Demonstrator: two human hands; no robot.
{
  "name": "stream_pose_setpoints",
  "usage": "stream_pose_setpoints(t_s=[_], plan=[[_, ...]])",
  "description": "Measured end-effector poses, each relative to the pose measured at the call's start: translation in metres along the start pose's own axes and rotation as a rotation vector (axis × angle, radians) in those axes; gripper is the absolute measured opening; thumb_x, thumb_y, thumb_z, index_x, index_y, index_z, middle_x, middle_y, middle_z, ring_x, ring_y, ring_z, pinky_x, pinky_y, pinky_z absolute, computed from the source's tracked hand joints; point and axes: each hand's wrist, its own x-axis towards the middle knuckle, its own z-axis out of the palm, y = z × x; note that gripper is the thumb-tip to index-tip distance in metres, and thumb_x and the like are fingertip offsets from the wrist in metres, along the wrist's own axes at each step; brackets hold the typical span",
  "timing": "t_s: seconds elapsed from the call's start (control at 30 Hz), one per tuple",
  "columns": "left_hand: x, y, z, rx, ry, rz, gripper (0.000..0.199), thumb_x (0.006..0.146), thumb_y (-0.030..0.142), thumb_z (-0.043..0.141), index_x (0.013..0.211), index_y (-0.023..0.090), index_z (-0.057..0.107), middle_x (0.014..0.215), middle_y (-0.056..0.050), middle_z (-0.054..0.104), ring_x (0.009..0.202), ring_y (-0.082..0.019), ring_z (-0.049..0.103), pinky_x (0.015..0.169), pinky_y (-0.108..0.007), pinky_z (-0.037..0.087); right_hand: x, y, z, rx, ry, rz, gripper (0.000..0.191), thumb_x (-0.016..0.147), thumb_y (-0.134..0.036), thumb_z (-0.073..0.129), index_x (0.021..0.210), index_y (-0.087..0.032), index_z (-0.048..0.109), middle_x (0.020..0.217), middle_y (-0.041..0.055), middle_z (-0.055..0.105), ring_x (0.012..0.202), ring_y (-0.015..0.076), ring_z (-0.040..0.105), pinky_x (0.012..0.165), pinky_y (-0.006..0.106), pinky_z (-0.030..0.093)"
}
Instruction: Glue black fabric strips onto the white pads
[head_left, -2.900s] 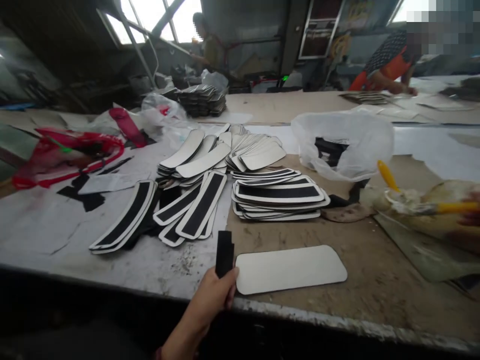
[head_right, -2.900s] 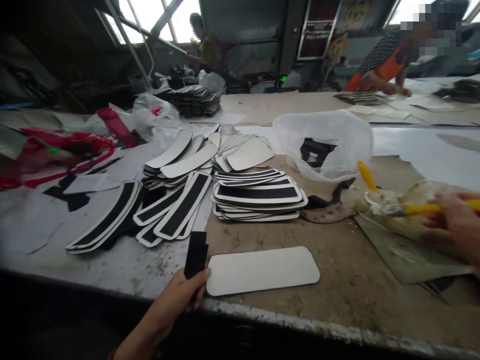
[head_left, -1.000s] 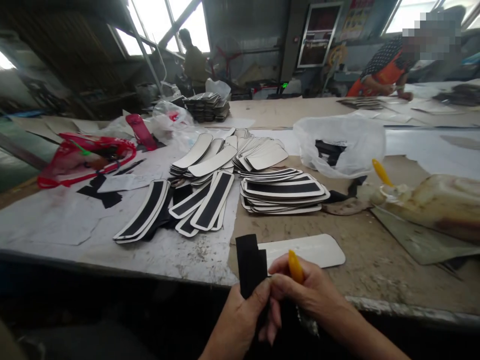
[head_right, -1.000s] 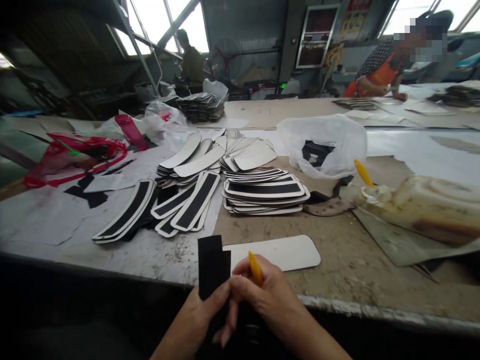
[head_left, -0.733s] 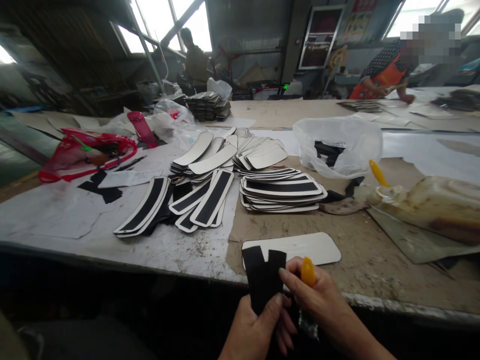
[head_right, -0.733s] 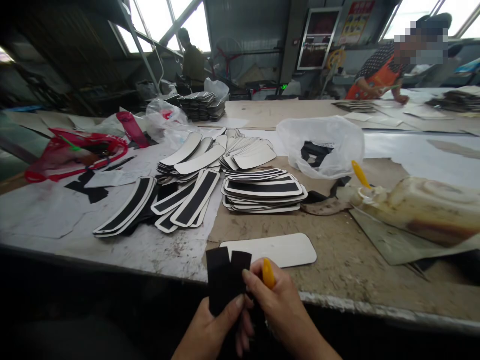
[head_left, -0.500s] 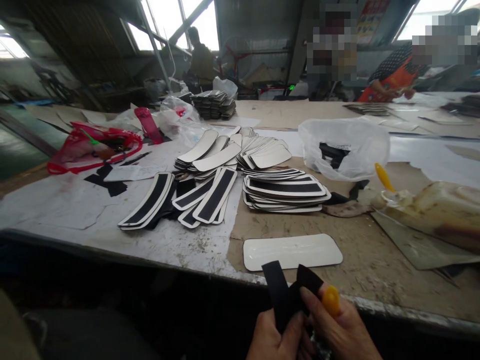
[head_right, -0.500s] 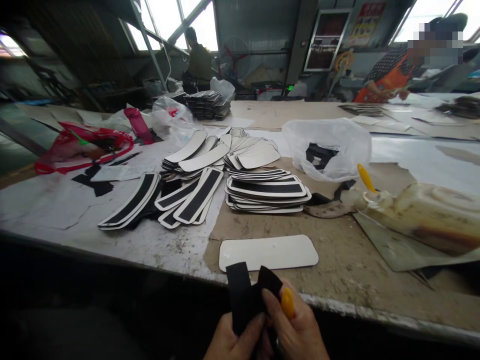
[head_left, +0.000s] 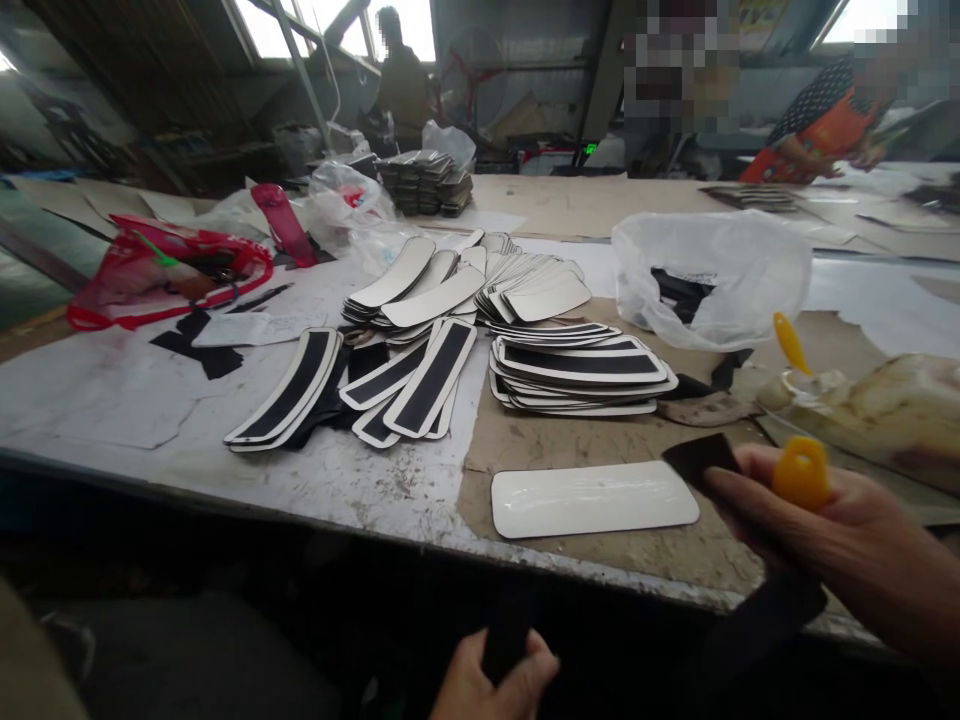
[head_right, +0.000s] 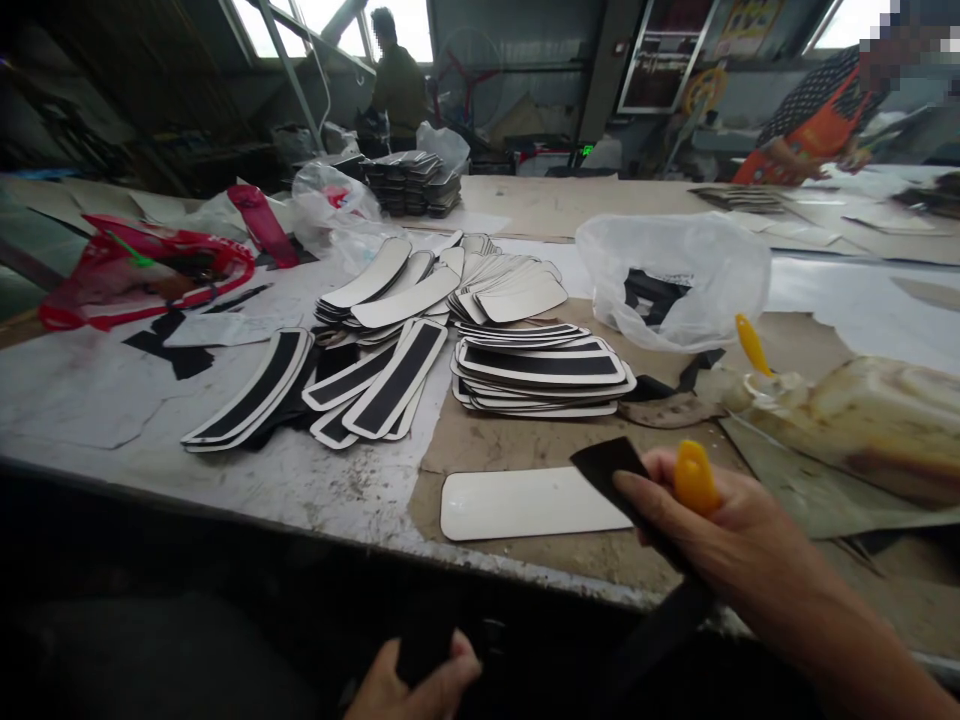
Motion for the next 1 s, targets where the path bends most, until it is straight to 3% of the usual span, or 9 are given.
stream_pose_setpoints(t_s=[0.07,0.13,0.2,0.3,0.5,1.0], plan=[[0.007,0.016,-0.020,-0.027,0.205,0.032,0.044,0.065,0.057,0.066,0.076,0.015,0.058,0.040,0.007,0.039,0.039,-0.008,0.032,0.042,-0.023,0.023,0.017,-0.010,0.007,-0.190,-0.217,-0.088,0.038,0.073,-0.055,0.059,0.058,-0.021,0.055,0.049,-0.0017,0.048,0.043,0.0112,0.039,0.039,0.024,0.030],[0.018,0.033,-0.034,-0.068,0.321,0.059,0.049,0.066,0.054,0.065,0.092,0.014,0.055,0.042,0.008,0.042,0.038,-0.008,0.034,0.040,-0.021,0.022,0.033,-0.020,0.026,-0.327,-0.429,-0.183,0.037,0.076,-0.051,0.056,0.056,-0.020,0.053,0.051,-0.0024,0.049,0.046,0.0110,0.040,0.044,0.024,0.031],[0.031,0.047,-0.042,-0.104,0.284,0.054,0.052,0.066,0.052,0.065,0.099,0.013,0.052,0.044,0.008,0.043,0.038,-0.008,0.036,0.039,-0.020,0.022,0.047,-0.029,0.051,-0.446,-0.570,-0.219,0.033,0.078,-0.044,0.054,0.058,-0.019,0.053,0.052,-0.0027,0.051,0.047,0.0105,0.041,0.045,0.023,0.029],[0.048,0.060,-0.045,-0.105,0.149,0.015,0.045,0.067,0.047,0.065,0.092,0.012,0.054,0.044,0.007,0.044,0.038,-0.008,0.036,0.037,-0.019,0.023,0.064,-0.041,0.081,-0.584,-0.692,-0.248,0.029,0.079,-0.039,0.053,0.059,-0.018,0.056,0.052,-0.0023,0.052,0.047,0.0104,0.042,0.044,0.022,0.027],[0.060,0.070,-0.044,-0.033,0.031,-0.036,0.028,0.070,0.039,0.062,0.062,0.013,0.053,0.044,0.003,0.046,0.037,-0.007,0.038,0.036,-0.019,0.023,0.081,-0.050,0.109,-0.741,-0.741,-0.263,0.027,0.076,-0.039,0.057,0.064,-0.017,0.066,0.056,0.0016,0.058,0.050,0.0129,0.048,0.043,0.023,0.028],[0.067,0.076,-0.044,0.077,0.031,-0.015,0.032,0.072,0.032,0.055,0.047,0.013,0.053,0.039,-0.002,0.049,0.034,-0.009,0.041,0.036,-0.021,0.027,0.087,-0.046,0.123,-0.901,-0.700,-0.309,0.023,0.077,-0.035,0.058,0.077,-0.017,0.072,0.069,0.0091,0.068,0.062,0.0193,0.061,0.048,0.024,0.031]])
